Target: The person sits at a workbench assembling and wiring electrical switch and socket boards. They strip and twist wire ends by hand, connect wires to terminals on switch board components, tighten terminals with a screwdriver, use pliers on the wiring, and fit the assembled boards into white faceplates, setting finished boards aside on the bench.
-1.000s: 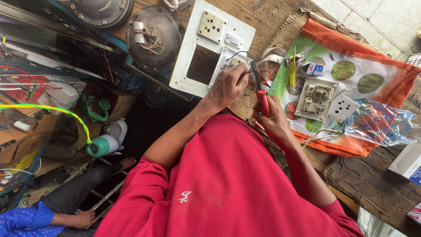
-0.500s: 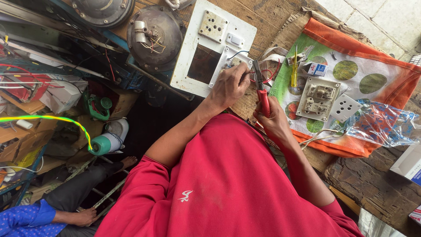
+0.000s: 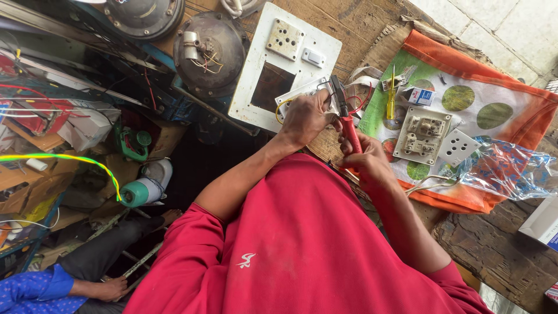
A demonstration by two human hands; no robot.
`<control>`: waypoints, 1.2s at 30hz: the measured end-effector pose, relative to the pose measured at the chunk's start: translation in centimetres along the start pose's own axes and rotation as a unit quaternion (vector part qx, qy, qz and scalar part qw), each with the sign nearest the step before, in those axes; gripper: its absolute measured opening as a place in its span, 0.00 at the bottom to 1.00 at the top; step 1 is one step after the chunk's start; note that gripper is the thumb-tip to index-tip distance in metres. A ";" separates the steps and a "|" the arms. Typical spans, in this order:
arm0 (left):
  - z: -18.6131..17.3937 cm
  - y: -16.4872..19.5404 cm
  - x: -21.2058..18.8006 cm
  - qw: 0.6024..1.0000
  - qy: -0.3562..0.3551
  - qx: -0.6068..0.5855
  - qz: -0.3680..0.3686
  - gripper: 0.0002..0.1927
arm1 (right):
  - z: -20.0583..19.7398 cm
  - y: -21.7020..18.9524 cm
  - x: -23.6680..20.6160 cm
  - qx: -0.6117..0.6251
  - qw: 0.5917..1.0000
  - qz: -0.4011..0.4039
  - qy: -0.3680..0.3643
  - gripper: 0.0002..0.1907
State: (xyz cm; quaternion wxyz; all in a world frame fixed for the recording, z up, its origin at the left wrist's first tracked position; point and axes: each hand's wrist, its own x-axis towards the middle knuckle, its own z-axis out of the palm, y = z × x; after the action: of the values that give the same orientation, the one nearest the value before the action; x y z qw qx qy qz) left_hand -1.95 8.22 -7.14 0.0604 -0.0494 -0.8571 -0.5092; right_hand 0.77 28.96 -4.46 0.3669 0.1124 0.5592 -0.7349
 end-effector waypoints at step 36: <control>-4.5 0.3 -3.8 0.991 0.036 0.029 0.124 0.10 | 2.6 -1.1 5.2 -0.402 0.866 -0.234 0.186 0.16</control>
State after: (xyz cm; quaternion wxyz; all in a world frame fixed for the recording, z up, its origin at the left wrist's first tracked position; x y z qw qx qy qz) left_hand 2.05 4.36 -5.35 0.1548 -0.1350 -0.8561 -0.4743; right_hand -2.94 24.60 -5.73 0.0870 -0.0443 0.8740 -0.4761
